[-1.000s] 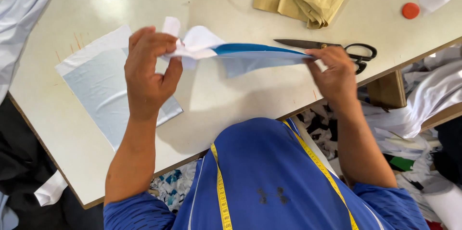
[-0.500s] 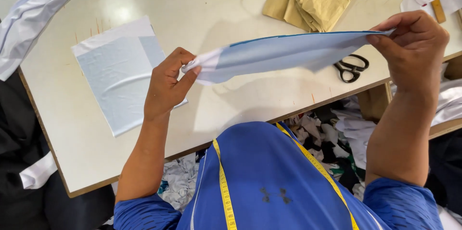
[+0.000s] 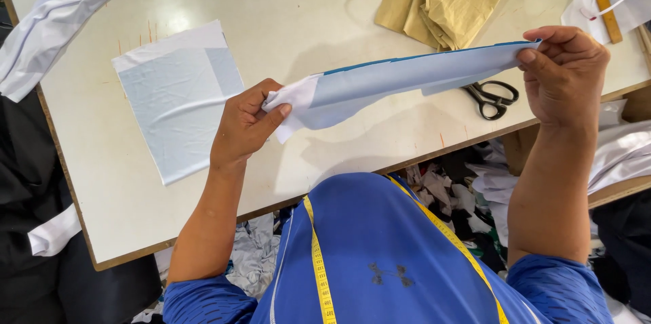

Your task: The person folds a blue and white fabric, places a brown paper pattern on it, and cuts the fabric along the pattern's edge using scissors. They then trim the remaining fabric into strips and separate the layers.

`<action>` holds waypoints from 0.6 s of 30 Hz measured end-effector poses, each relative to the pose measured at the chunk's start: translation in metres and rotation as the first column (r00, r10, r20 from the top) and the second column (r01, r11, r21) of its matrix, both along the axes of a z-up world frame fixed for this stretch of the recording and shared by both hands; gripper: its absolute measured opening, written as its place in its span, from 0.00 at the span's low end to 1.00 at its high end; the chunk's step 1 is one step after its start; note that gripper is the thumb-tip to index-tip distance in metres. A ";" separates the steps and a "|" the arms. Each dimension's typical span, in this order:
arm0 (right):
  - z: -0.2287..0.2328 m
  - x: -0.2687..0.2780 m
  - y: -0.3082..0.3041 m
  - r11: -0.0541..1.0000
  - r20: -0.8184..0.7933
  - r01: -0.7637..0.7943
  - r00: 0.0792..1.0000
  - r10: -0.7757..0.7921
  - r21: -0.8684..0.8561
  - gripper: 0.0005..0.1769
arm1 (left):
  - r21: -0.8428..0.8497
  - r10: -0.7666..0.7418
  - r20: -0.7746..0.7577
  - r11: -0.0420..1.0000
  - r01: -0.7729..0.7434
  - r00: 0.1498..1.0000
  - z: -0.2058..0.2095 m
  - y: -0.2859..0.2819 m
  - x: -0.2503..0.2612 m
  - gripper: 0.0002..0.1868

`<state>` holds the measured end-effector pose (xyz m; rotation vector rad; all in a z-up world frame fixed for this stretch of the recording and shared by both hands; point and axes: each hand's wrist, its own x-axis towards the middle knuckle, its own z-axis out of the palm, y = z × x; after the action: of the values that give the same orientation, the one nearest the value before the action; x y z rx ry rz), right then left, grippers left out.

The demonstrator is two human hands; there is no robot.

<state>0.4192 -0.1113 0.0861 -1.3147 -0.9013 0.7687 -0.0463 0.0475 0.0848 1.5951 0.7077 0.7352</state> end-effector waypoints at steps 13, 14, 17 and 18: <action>0.000 -0.013 0.003 0.996 0.019 -0.037 0.999 0.035 0.078 0.08 | 0.116 0.131 -0.106 0.986 -0.119 0.986 -0.010 -0.006 -0.015 0.04; -0.001 -0.015 0.003 0.997 0.021 -0.023 1.000 0.022 0.079 0.08 | 0.116 0.118 -0.104 0.988 -0.106 0.988 -0.012 -0.007 -0.015 0.04; -0.005 -0.019 0.006 0.995 0.000 -0.055 0.998 0.055 0.088 0.08 | 0.019 0.123 -0.025 0.992 -0.122 0.992 -0.017 -0.010 -0.018 0.04; -0.008 -0.019 0.007 0.993 0.003 -0.077 0.997 0.077 0.093 0.08 | 0.020 0.114 -0.002 0.993 -0.114 0.993 -0.017 -0.010 -0.019 0.03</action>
<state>0.3998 -0.1044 0.0782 -1.2035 -0.9804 0.7772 -0.0649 0.0378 0.0679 1.5838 0.8017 0.8250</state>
